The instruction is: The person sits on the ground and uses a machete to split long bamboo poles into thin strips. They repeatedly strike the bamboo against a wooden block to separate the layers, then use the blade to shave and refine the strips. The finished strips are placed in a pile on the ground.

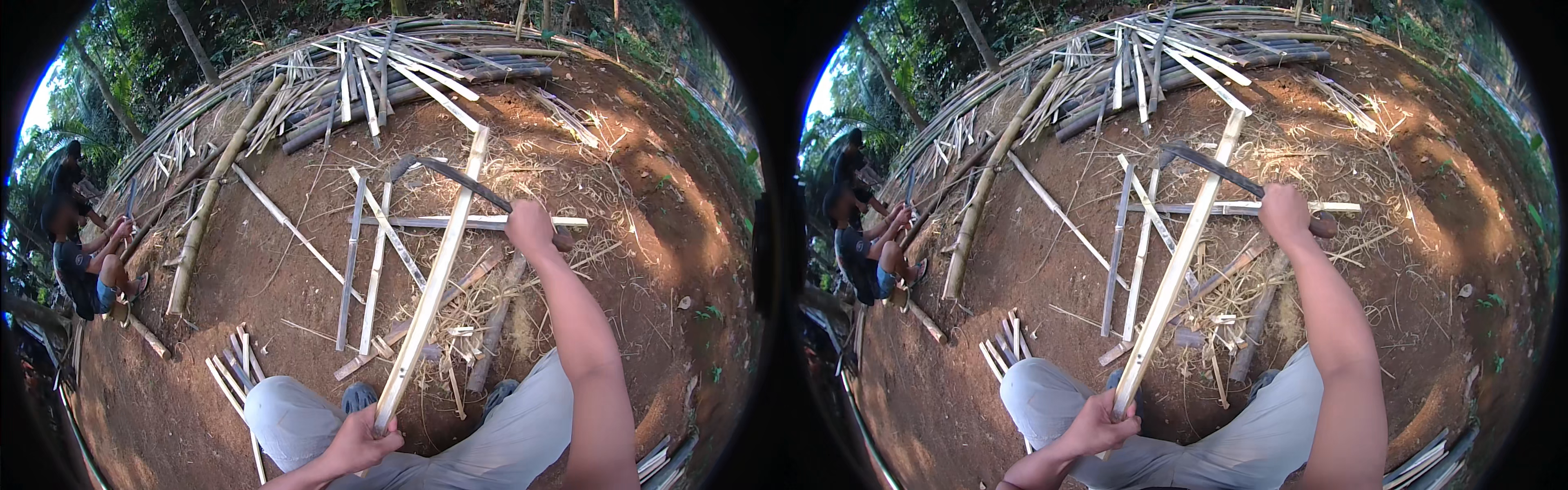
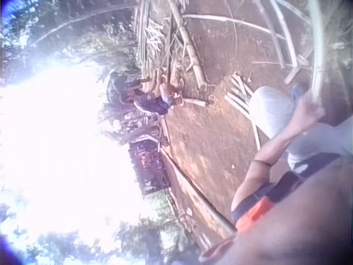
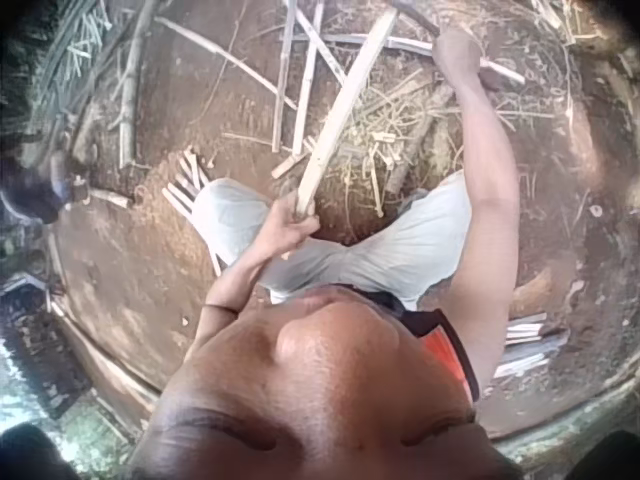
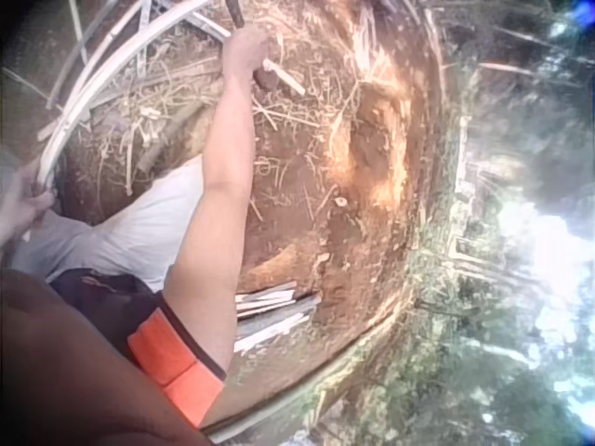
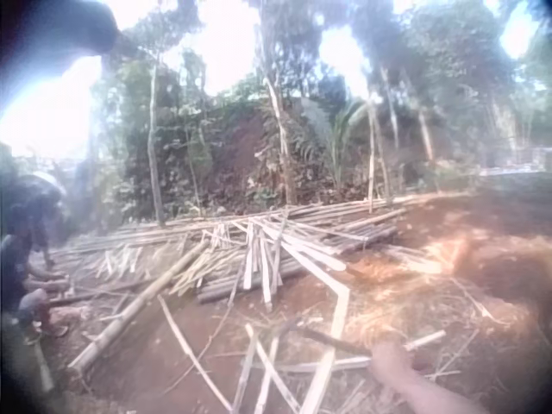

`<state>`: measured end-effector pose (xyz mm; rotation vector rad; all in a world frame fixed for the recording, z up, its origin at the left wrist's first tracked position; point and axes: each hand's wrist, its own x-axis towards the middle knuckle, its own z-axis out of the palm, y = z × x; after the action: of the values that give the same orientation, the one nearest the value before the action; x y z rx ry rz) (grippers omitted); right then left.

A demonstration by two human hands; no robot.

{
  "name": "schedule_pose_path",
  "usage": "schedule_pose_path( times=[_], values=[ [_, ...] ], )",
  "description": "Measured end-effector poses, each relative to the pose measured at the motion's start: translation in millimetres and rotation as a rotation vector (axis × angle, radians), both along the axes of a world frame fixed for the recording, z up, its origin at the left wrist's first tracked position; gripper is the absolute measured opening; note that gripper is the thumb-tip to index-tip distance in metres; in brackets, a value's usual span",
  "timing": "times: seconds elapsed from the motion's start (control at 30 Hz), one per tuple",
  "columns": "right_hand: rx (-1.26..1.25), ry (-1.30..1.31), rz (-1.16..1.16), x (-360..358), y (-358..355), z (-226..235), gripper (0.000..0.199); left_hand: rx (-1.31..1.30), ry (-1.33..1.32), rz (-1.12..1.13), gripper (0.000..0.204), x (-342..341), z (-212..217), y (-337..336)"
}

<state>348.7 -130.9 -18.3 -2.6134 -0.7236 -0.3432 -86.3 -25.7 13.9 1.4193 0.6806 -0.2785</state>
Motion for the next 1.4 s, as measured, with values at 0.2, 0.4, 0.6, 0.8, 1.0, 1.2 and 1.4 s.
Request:
schedule_pose_path(
  times=[0.2,0.4,0.6,0.8,1.0,1.2,1.4],
  values=[
    [-0.036,-0.071,0.320,-24,19,-16,0.010,0.101,-0.041,0.010,0.019,-29,-4,-9],
    [0.013,0.192,-0.130,18,-7,-30,0.016,0.231,-0.107,-0.054,0.013,-90,0,-18],
    [0.146,0.473,-0.033,-19,36,-15,0.014,-0.039,-0.054,0.159,0.017,-37,15,4],
    [0.545,0.595,0.106,-37,40,-11,0.032,-0.254,-0.181,0.180,0.007,36,21,32],
    [0.202,0.262,0.494,-106,36,32,0.015,-0.220,-0.258,0.182,0.011,114,43,52],
    [0.040,0.157,0.714,-159,31,19,0.006,-0.164,-0.195,0.304,0.026,140,21,24],
    [0.086,0.090,0.609,-132,41,10,0.006,0.333,-0.312,0.196,0.029,133,-18,9]
  ],
)
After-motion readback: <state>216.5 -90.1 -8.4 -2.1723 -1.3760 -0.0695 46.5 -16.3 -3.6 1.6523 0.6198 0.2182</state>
